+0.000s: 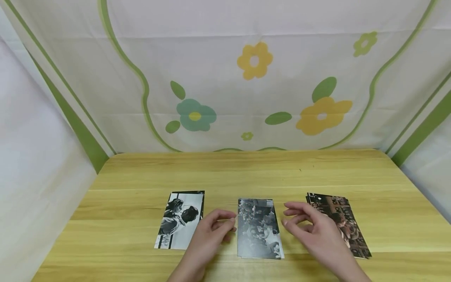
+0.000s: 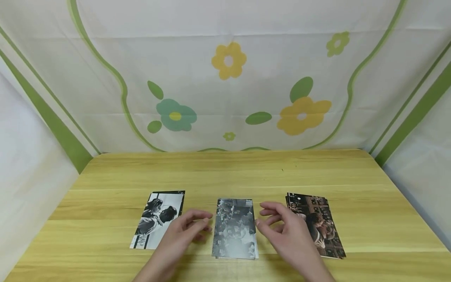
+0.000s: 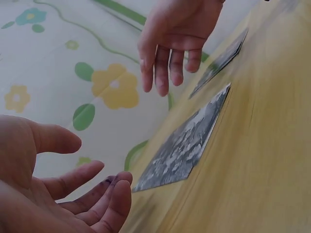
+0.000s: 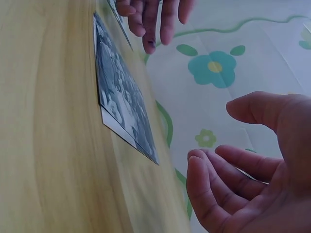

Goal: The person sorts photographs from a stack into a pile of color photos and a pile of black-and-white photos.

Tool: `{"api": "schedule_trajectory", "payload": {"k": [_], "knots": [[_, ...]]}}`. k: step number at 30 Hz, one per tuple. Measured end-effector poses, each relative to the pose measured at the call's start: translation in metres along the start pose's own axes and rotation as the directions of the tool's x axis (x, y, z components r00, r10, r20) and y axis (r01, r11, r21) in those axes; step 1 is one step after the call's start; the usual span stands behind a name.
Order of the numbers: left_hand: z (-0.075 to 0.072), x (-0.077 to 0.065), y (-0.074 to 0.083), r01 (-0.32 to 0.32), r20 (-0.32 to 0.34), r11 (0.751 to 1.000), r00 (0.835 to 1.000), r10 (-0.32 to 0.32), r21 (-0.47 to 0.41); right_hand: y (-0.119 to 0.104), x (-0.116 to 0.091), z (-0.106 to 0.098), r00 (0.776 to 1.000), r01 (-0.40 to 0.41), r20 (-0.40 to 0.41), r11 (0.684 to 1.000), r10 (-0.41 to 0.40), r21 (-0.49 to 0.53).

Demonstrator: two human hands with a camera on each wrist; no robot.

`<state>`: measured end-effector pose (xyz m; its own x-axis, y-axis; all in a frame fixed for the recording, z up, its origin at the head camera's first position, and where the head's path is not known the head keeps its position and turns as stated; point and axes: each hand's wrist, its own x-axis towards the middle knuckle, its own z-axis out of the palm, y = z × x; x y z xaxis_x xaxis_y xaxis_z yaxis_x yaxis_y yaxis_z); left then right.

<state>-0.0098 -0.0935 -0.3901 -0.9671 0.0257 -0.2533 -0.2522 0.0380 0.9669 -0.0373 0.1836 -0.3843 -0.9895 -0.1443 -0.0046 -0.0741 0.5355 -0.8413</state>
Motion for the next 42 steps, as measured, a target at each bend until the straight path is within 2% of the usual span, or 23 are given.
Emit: {"api": "schedule_trajectory", "payload": {"k": [7,11,20,32,37,42], "knots": [[-0.010,0.001,-0.003,0.005,-0.050,1.000,0.999,-0.004,0.022,0.001,0.000,0.003,0.999,-0.037,-0.002,0.999,0.036,-0.011],[-0.011,0.002,-0.006,0.012,-0.051,1.000,0.999,-0.012,0.014,0.002,0.001,0.003,0.999,-0.035,-0.002,0.999,0.035,-0.025],[-0.009,0.004,-0.016,0.000,-0.056,1.000,0.998,0.000,-0.008,0.004,0.002,0.006,0.995,-0.094,0.046,0.996,0.094,0.004],[-0.005,0.006,-0.016,-0.007,-0.079,1.000,0.997,0.006,-0.002,0.005,0.003,0.006,0.994,-0.095,0.051,0.995,0.096,-0.017],[0.000,0.005,-0.016,-0.034,-0.086,0.999,0.996,0.036,0.025,0.007,0.003,0.008,0.986,-0.134,0.101,0.991,0.133,0.001],[0.006,0.003,-0.014,-0.024,-0.078,0.997,0.996,0.029,0.070,0.007,0.004,0.010,0.974,-0.175,0.147,0.985,0.173,0.002]]}}
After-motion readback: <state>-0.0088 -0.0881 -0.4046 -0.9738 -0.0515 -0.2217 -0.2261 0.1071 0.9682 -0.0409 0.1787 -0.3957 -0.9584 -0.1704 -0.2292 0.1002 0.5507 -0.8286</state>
